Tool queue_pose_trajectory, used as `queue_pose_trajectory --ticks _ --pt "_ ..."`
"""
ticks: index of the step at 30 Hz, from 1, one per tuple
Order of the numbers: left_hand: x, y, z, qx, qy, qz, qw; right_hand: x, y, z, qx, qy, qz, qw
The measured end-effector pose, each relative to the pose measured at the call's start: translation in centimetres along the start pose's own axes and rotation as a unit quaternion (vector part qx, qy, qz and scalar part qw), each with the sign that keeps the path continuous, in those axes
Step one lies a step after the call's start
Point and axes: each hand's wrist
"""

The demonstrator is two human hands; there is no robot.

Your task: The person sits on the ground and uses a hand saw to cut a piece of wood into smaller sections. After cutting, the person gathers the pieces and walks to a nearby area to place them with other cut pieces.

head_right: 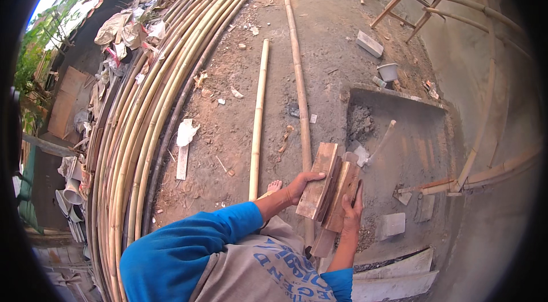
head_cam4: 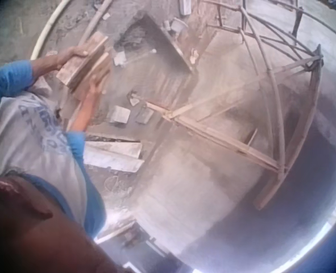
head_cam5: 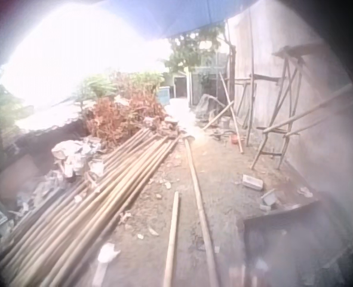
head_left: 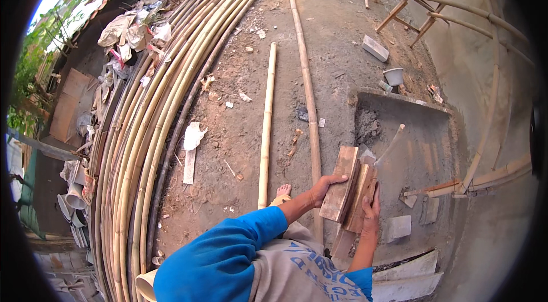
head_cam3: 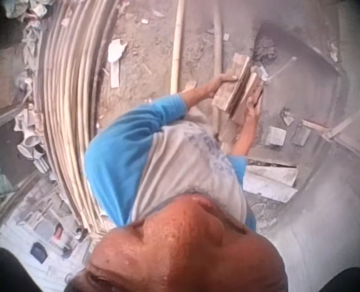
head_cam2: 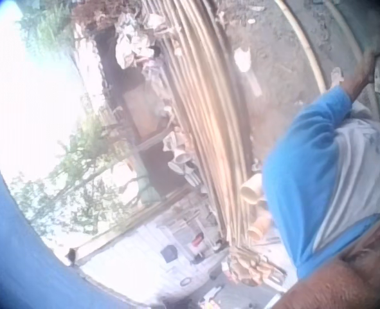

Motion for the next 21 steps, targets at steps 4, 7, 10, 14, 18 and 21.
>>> queue_pose_trajectory --ticks 4,7,10,14,18,21 --pt "6.3 0.5 -0.2 0.004 0.044 0.013 0.999 -1.6 -6.2 6.0 -0.018 -0.024 0.021 0.999" --pt "9.7 -0.4 -2.5 0.002 0.071 0.023 0.997 -1.3 -10.5 8.4 -0.063 -0.008 0.037 0.997" --pt "12.9 -0.4 -2.2 -0.018 0.088 0.056 0.994 -1.5 -14.8 9.8 -0.134 0.012 0.033 0.990" --pt "17.7 -2.6 -3.6 0.017 0.061 0.109 0.992 -3.0 -20.2 12.8 -0.210 0.077 0.001 0.975" --pt "24.4 -4.2 -3.2 -0.002 0.063 0.138 0.988 -4.2 -27.6 16.2 -0.263 0.143 -0.061 0.952" --pt "29.8 -5.0 -3.0 -0.003 0.066 0.176 0.982 -5.0 -33.7 19.2 -0.288 0.155 -0.083 0.941"
Point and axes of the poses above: each hand's wrist, its own y-axis away from the middle knuckle, its own z-axis out of the palm, x = y × z, and after that the axes turned 11 degrees about -z, right-handed
